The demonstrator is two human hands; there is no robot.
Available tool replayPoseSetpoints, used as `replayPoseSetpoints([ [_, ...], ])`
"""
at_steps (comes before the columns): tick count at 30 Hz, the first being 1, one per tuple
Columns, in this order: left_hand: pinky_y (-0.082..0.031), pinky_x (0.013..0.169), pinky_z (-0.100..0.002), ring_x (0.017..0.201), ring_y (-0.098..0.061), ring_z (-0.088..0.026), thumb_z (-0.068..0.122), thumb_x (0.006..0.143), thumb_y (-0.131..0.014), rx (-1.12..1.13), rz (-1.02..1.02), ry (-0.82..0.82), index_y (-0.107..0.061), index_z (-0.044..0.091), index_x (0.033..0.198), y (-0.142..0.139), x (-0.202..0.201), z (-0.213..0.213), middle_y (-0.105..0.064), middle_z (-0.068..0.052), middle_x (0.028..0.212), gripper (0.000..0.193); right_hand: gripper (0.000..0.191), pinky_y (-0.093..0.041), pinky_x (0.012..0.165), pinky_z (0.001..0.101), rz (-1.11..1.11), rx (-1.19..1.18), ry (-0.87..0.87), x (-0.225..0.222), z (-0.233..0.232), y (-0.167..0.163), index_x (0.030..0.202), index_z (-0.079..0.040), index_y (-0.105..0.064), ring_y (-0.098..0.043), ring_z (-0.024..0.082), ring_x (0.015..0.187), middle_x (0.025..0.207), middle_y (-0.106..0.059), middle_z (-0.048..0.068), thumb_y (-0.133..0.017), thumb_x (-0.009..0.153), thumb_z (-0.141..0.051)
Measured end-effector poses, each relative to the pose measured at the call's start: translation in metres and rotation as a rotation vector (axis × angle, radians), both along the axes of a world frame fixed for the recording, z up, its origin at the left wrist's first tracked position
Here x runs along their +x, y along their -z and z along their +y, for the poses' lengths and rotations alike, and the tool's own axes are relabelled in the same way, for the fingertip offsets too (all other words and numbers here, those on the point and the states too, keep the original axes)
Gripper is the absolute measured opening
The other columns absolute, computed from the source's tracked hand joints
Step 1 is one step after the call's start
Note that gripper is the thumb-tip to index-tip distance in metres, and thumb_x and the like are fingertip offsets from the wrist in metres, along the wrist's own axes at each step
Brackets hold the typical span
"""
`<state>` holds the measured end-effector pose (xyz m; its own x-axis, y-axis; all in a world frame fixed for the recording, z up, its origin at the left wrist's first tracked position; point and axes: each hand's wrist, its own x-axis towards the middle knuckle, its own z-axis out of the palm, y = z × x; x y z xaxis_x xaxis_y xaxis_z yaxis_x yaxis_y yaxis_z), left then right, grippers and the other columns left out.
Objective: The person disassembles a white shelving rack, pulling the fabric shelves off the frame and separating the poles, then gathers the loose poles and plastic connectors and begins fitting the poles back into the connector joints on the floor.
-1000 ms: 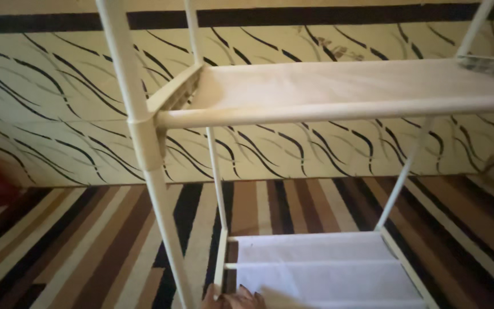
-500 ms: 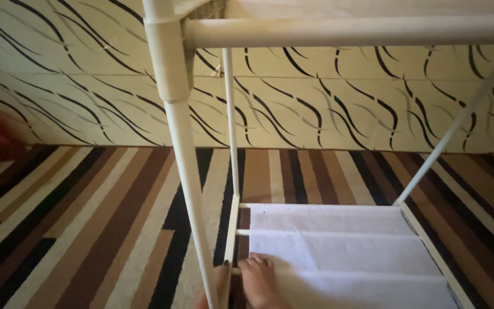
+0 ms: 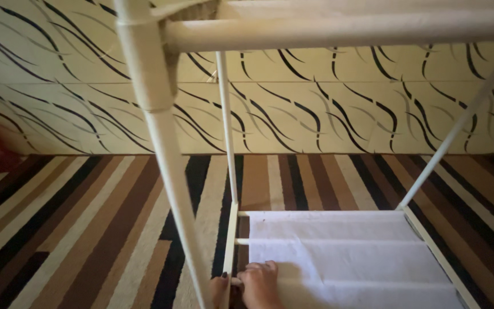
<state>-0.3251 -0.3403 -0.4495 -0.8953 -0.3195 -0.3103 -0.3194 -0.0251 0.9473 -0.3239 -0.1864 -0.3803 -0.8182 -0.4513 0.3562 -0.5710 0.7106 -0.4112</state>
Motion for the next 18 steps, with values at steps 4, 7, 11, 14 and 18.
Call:
replayPoseSetpoints([
  [4, -0.049, 0.072, -0.040, 0.085, -0.060, -0.025, 0.032, 0.098, -0.054, -0.039, -0.048, 0.052, -0.061, 0.006, 0.106, 0.008, -0.013, -0.002, -0.063, -0.012, 0.096, 0.028, 0.030, -0.032, 0.101, 0.0558, -0.009, 0.043, -0.096, -0.009, 0.001, 0.004, 0.087, -0.014, -0.082, -0.069, 0.028, 0.094, 0.083, -0.074, 0.011, -0.070, 0.062, -0.004],
  [7, -0.048, 0.073, -0.040, 0.086, -0.059, -0.025, 0.032, 0.098, -0.054, -0.082, -0.099, 0.131, -0.060, 0.006, 0.108, 0.009, -0.014, -0.014, -0.062, -0.012, 0.097, 0.028, 0.027, -0.038, 0.098, 0.0506, -0.005, -0.005, -0.106, -0.010, -0.001, 0.009, 0.086, -0.013, -0.082, -0.067, 0.031, 0.091, 0.080, -0.074, 0.014, -0.069, 0.064, -0.003],
  [11, -0.047, 0.075, -0.040, 0.089, -0.057, -0.025, 0.033, 0.099, -0.053, -0.169, -0.196, 0.263, -0.057, 0.006, 0.109, 0.003, -0.016, -0.024, -0.060, -0.012, 0.100, 0.029, 0.023, -0.045, 0.090, 0.0437, -0.050, -0.016, -0.116, -0.010, -0.001, 0.008, 0.084, -0.012, -0.082, -0.066, 0.034, 0.088, 0.080, -0.073, 0.016, -0.070, 0.065, -0.006],
  [14, -0.047, 0.076, -0.040, 0.090, -0.056, -0.025, 0.033, 0.099, -0.052, -0.237, -0.265, 0.355, -0.056, 0.007, 0.111, -0.003, -0.020, -0.028, -0.059, -0.012, 0.102, 0.029, 0.019, -0.046, 0.086, 0.0445, -0.075, -0.073, -0.110, -0.014, -0.002, 0.007, 0.080, -0.009, -0.081, -0.065, 0.037, 0.085, 0.077, -0.072, 0.019, -0.073, 0.063, -0.008],
  [18, -0.046, 0.077, -0.040, 0.092, -0.055, -0.025, 0.033, 0.099, -0.051, -0.307, -0.320, 0.421, -0.054, 0.007, 0.113, -0.009, -0.029, -0.028, -0.057, -0.012, 0.104, 0.030, 0.013, -0.044, 0.087, 0.0459, -0.150, -0.065, -0.147, -0.015, -0.006, 0.019, 0.081, -0.009, -0.079, -0.068, 0.033, 0.074, 0.075, -0.072, 0.018, -0.074, 0.078, -0.021],
])
